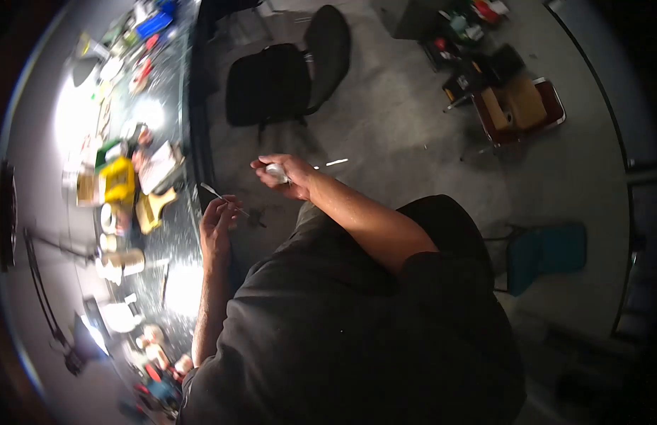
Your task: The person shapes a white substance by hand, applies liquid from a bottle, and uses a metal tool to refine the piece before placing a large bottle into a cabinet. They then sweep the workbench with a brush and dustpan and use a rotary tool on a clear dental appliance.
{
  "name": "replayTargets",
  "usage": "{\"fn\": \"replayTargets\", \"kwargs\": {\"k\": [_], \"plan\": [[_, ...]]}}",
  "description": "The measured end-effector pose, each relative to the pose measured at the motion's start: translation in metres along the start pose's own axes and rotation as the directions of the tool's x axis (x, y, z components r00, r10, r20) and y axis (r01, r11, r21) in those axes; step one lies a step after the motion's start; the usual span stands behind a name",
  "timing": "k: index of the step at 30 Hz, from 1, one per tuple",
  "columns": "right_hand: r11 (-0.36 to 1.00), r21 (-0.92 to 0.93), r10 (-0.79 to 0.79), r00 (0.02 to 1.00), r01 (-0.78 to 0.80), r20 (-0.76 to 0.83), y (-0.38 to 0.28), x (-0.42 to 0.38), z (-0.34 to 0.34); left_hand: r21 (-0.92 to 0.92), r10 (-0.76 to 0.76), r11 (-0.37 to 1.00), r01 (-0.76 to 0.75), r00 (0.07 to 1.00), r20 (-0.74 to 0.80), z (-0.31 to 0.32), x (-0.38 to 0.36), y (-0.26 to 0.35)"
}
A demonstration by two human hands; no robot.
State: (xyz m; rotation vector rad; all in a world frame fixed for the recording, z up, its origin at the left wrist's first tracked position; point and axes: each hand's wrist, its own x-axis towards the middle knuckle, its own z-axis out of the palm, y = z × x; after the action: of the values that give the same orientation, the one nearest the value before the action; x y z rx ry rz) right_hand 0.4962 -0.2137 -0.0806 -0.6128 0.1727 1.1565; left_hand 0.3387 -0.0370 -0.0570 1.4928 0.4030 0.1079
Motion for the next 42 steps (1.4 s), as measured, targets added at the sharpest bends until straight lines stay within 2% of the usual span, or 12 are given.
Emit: {"fn": "replayTargets", "kwargs": {"k": [5,7,8,11,18,22,27,29,30,34,37,42], "plan": [[0.98,0.164,-0.118,0.992,0.109,0.045,-0.084,-0.014,-0.07,-0.087,0.053,0.995,-0.041,0.988,0.143,0.079,0.098,0.027],[0.963,0.113,-0.205,0.936,0.245,-0.286,-0.123,-0.022,-0.07,-0.045,0.039,0.999,-0.031,0.98,0.195,0.122,0.145,0.033],[0.956,0.129,-0.213,0.927,0.262,-0.308,-0.142,-0.025,-0.088,-0.04,0.023,0.999,-0.015,0.975,0.222,0.147,0.164,0.036],[0.916,0.105,-0.376,0.92,0.387,-0.111,-0.202,-0.028,-0.129,-0.031,0.079,0.997,-0.073,0.948,0.309,0.218,0.231,0.042],[0.853,-0.089,-0.509,0.781,0.514,-0.361,-0.324,-0.088,-0.179,-0.115,-0.011,0.99,0.079,0.867,0.498,0.346,0.341,0.055],[0.734,0.238,-0.53,0.756,0.636,-0.385,-0.393,-0.116,-0.183,-0.036,-0.103,0.989,0.147,0.828,0.551,0.412,0.398,0.065],[0.736,0.039,-0.602,0.679,0.676,-0.42,-0.486,-0.116,-0.239,-0.102,-0.143,0.961,0.256,0.78,0.609,0.519,0.473,0.083],[0.702,0.245,-0.601,0.741,0.668,-0.3,-0.526,-0.113,-0.281,-0.064,-0.141,0.967,0.245,0.734,0.664,0.555,0.515,0.079],[0.707,0.158,-0.578,0.692,0.689,-0.432,-0.545,-0.108,-0.292,-0.073,-0.185,0.949,0.308,0.727,0.661,0.575,0.531,0.085],[0.59,0.159,-0.676,0.592,0.792,-0.439,-0.624,-0.147,-0.3,-0.009,-0.207,0.955,0.298,0.686,0.698,0.657,0.576,0.116],[0.306,0.18,-0.729,0.351,0.935,-0.588,-0.669,-0.17,-0.324,-0.004,-0.182,0.956,0.294,0.603,0.777,0.717,0.598,0.141],[0.319,0.221,-0.626,0.38,0.922,-0.681,-0.742,-0.243,-0.37,0.03,-0.158,0.974,0.227,0.571,0.805,0.826,0.619,0.148]]}}
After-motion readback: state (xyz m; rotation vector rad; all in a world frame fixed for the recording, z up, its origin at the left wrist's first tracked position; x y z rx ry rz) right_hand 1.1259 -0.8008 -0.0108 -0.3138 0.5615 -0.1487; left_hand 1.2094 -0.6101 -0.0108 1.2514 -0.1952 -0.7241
